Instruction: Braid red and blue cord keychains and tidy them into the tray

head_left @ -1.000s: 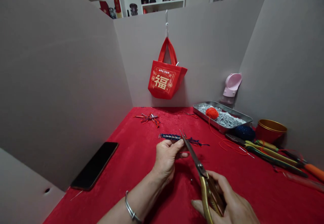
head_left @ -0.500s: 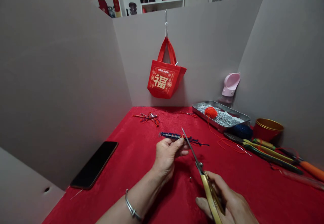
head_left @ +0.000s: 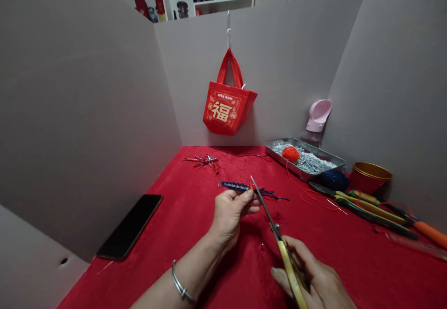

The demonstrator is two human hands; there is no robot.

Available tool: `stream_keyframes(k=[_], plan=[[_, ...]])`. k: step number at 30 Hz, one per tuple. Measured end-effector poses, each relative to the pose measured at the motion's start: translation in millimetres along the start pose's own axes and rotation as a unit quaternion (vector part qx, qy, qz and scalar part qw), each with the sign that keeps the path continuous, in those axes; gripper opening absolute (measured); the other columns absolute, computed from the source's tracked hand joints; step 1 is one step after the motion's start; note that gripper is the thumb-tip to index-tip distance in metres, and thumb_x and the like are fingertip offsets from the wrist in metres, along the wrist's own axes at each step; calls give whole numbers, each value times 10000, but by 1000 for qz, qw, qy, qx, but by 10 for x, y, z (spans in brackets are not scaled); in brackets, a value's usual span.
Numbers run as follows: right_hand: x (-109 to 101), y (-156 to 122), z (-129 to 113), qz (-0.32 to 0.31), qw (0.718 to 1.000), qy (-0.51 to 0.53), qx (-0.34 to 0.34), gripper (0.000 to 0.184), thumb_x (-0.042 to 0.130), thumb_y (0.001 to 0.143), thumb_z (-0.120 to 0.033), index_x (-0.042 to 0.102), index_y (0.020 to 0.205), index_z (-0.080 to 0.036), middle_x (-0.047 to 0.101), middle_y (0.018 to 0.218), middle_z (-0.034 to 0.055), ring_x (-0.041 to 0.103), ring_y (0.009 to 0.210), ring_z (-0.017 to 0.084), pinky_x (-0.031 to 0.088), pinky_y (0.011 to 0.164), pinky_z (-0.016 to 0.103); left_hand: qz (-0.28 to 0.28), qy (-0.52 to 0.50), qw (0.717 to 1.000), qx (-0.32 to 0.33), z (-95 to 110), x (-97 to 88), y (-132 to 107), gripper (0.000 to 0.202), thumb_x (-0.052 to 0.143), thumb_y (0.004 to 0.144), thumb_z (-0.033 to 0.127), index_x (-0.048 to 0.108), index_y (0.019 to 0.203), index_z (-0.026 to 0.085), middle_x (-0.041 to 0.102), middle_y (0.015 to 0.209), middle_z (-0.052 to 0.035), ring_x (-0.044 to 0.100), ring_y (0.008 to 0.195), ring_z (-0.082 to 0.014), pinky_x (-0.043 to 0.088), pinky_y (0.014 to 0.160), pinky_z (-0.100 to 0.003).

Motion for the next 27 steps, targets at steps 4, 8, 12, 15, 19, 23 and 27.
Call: stream_keyframes(k=[4, 8, 12, 15, 19, 23, 27], plan=[[13, 7, 25, 12, 1000, -11, -7, 305, 562, 716, -384, 526, 963, -208, 590, 587, -27, 561, 510, 138, 452, 505, 204, 3, 2, 1000, 1, -5, -3, 4, 305, 736, 606, 338, 669, 764, 86, 673, 710, -69, 623, 613, -130, 507, 566, -224], [27, 1, -6, 37, 999, -19, -12, 307, 543, 737, -394, 497, 974, -204, 563, 573, -37, 544, 500, 132, 442, 493, 203, 3, 5, 1000, 1, -7, 1, 9, 283, 732, 616, 322, 669, 756, 85, 671, 704, -65, 623, 614, -125, 506, 564, -216], [16, 0, -73, 11, 1000, -19, -14, 302, 512, 771, -399, 465, 1000, -208, 573, 579, -39, 551, 490, 126, 444, 488, 199, 0, 11, 1000, 7, -8, 3, 9, 286, 727, 620, 326, 669, 766, 86, 669, 700, -60, 615, 602, -120, 503, 563, -216], [5, 7, -85, 7, 999, -28, -20, 324, 543, 760, -400, 457, 1011, -214, 618, 612, -25, 577, 497, 130, 454, 486, 197, 6, 16, 1000, 11, -7, -5, 6, 310, 733, 607, 337, 669, 778, 87, 672, 716, -62, 609, 591, -119, 503, 561, -227], [22, 9, -57, 34, 998, -37, -40, 304, 551, 760, -405, 481, 987, -216, 615, 578, -28, 562, 444, 131, 434, 432, 201, 5, 18, 1000, 14, -6, -8, 6, 310, 730, 610, 339, 669, 779, 87, 679, 737, -72, 618, 608, -128, 502, 565, -229], [62, 2, -31, 69, 996, -20, -51, 302, 558, 751, -421, 502, 962, -213, 597, 543, -40, 547, 425, 130, 427, 436, 206, 2, 15, 1000, 16, -11, -5, 9, 281, 720, 630, 317, 666, 778, 84, 676, 723, -65, 617, 609, -123, 504, 566, -220], [91, -8, -29, 93, 995, -8, -46, 294, 549, 752, -430, 501, 950, -218, 565, 519, -52, 511, 410, 125, 399, 429, 210, 2, 14, 1000, 12, -17, -9, 5, 261, 717, 641, 293, 661, 776, 77, 667, 705, -57, 609, 594, -110, 504, 560, -210]])
Point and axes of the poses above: each hand's wrist, its own y-axis towards the middle knuckle, its own x-axis out of the palm, z = x × y, the point moved 1 cm from there along y, towards the middle knuckle
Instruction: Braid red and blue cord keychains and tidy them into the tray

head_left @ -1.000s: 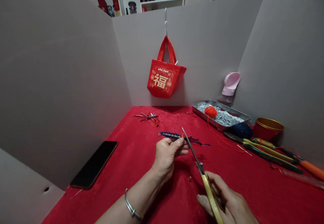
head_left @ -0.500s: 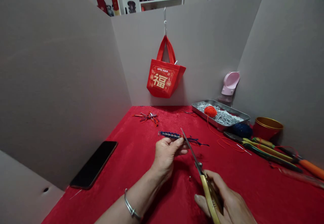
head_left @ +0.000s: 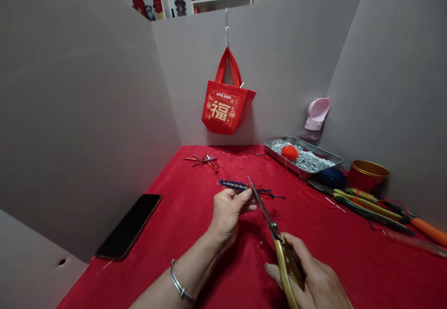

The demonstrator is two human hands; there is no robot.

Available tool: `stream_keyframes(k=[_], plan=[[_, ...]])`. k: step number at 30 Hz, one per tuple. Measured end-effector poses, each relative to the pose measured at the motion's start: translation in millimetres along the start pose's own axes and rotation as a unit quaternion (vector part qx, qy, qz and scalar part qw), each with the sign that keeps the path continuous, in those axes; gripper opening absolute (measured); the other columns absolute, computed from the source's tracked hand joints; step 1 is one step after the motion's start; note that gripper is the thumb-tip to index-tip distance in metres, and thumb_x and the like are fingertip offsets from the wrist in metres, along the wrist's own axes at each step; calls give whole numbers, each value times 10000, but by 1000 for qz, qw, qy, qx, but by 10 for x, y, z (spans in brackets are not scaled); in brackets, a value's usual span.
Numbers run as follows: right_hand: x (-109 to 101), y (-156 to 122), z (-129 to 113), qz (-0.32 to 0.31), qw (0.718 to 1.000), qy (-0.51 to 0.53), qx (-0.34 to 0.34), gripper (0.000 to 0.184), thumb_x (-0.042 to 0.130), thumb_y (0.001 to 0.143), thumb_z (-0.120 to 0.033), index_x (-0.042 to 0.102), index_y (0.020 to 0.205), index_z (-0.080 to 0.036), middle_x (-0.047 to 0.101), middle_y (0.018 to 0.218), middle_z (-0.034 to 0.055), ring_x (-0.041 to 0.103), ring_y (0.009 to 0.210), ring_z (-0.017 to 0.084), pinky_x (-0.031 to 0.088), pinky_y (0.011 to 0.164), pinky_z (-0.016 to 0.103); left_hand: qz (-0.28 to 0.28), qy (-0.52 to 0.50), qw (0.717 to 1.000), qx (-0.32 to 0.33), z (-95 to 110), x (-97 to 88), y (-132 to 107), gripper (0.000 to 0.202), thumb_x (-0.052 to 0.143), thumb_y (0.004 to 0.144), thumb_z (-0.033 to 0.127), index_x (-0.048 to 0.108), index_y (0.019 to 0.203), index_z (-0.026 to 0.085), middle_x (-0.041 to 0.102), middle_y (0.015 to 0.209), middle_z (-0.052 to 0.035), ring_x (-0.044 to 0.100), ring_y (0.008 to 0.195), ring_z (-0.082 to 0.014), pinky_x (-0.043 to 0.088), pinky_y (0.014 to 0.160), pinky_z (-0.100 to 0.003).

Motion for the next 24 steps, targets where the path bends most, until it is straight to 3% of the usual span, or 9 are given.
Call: stream_keyframes(k=[7, 14, 24], plan=[[19, -15, 1, -3, 999, 15, 31, 283, 534, 742, -417, 500, 942, -220, 508, 497, -65, 496, 421, 123, 372, 416, 205, 2, -2, 1000, -4, 10, 2, 4, 271, 720, 637, 302, 655, 768, 74, 663, 689, -59, 613, 598, -118, 507, 567, -219], [-8, 8, -12, -53, 998, 9, 35, 288, 506, 768, -424, 477, 954, -206, 499, 522, -60, 498, 447, 121, 390, 446, 206, -4, 2, 1000, -1, 16, -3, 14, 257, 710, 654, 282, 652, 778, 65, 661, 689, -58, 609, 589, -112, 508, 563, -215], [74, -30, 75, 3, 999, 35, 29, 289, 523, 755, -470, 499, 908, -226, 488, 493, -63, 479, 412, 124, 357, 420, 210, -12, 6, 1000, -4, -1, 1, 16, 245, 698, 671, 268, 644, 785, 58, 663, 689, -63, 617, 600, -115, 509, 569, -212]])
Point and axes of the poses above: each hand's wrist, its own y-axis towards the middle knuckle, its own x-axis out of the palm, z = x × y, the point moved 1 cm from there along y, towards the middle knuckle
